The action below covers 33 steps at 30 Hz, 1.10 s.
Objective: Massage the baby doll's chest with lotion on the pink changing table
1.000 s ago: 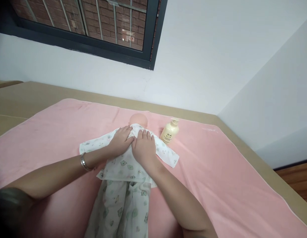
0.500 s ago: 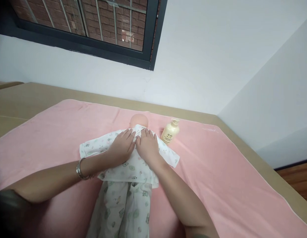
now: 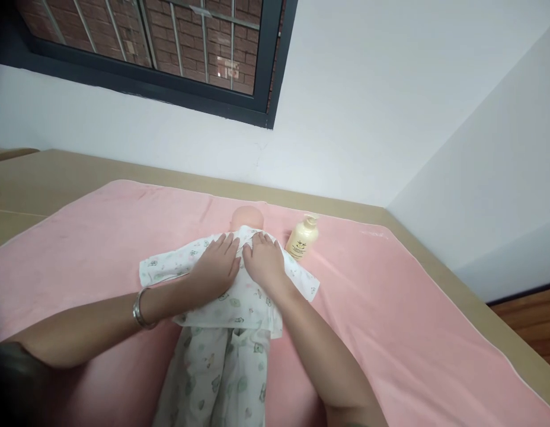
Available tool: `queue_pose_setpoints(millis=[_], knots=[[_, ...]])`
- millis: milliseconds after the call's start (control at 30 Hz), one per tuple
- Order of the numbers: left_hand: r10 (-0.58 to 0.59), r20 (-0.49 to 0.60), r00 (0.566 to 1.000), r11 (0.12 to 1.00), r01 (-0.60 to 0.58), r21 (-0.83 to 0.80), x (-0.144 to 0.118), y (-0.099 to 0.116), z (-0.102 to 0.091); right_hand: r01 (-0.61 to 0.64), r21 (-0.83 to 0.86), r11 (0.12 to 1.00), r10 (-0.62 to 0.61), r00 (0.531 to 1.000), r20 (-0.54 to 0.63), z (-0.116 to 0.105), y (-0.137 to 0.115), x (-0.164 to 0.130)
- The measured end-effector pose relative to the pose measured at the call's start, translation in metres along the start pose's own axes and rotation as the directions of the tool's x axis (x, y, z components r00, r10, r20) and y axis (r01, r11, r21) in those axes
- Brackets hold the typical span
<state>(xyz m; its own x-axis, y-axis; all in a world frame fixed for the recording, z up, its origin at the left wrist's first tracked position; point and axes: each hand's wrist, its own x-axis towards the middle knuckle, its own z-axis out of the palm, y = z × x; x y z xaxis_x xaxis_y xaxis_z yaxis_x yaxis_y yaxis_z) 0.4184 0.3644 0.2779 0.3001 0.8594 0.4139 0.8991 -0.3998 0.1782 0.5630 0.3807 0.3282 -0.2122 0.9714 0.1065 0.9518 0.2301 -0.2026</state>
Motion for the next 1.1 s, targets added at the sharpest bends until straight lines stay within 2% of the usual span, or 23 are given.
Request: queue_pose_setpoints(millis=[133,233,367,500,667,767,867,933,1000,1100], knots=[[-0.002,0.052,0.999,1.0,0.003,-0.024,0.004,-0.003,-0.003,-0.02,-0.013,1.0,0.02,1.0,0.001,0.001,-0.002,-0.001],[0.008,0.113,0.994,0.997,0.001,-0.078,0.02,-0.017,-0.008,-0.04,-0.055,0.998,0.041,0.999,0.018,0.001,-0.014,-0.015],[0.01,0.183,0.983,0.99,0.017,-0.143,0.037,-0.031,-0.011,0.01,-0.092,0.996,-0.006,0.999,0.044,-0.004,-0.025,-0.029],[-0.041,0.137,0.99,0.996,0.051,-0.071,0.03,-0.023,-0.008,0.042,-0.03,0.999,-0.04,0.998,0.039,-0.007,-0.014,-0.018],[0.035,0.061,0.998,0.999,-0.036,0.01,0.001,-0.004,-0.002,0.025,0.042,0.999,-0.025,1.0,0.005,0.0,0.006,0.005],[0.063,0.036,0.997,0.998,-0.063,-0.024,-0.004,-0.002,-0.003,-0.02,0.028,0.999,0.019,1.0,0.013,0.003,0.003,0.003],[0.091,0.069,0.993,0.995,-0.087,-0.053,0.006,-0.009,-0.01,-0.037,-0.029,0.999,0.038,0.999,0.026,0.002,-0.009,-0.009],[0.065,0.117,0.991,0.996,-0.058,-0.065,0.017,-0.015,-0.015,-0.008,-0.075,0.997,0.011,0.999,0.044,-0.001,-0.016,-0.017],[-0.016,0.152,0.988,0.996,0.029,-0.08,0.026,-0.019,-0.018,0.031,-0.115,0.993,-0.025,0.998,0.052,-0.003,-0.02,-0.024],[-0.119,0.153,0.981,0.988,0.132,-0.079,0.032,-0.019,-0.018,0.075,-0.134,0.988,-0.07,0.997,0.039,-0.006,-0.02,-0.027]])
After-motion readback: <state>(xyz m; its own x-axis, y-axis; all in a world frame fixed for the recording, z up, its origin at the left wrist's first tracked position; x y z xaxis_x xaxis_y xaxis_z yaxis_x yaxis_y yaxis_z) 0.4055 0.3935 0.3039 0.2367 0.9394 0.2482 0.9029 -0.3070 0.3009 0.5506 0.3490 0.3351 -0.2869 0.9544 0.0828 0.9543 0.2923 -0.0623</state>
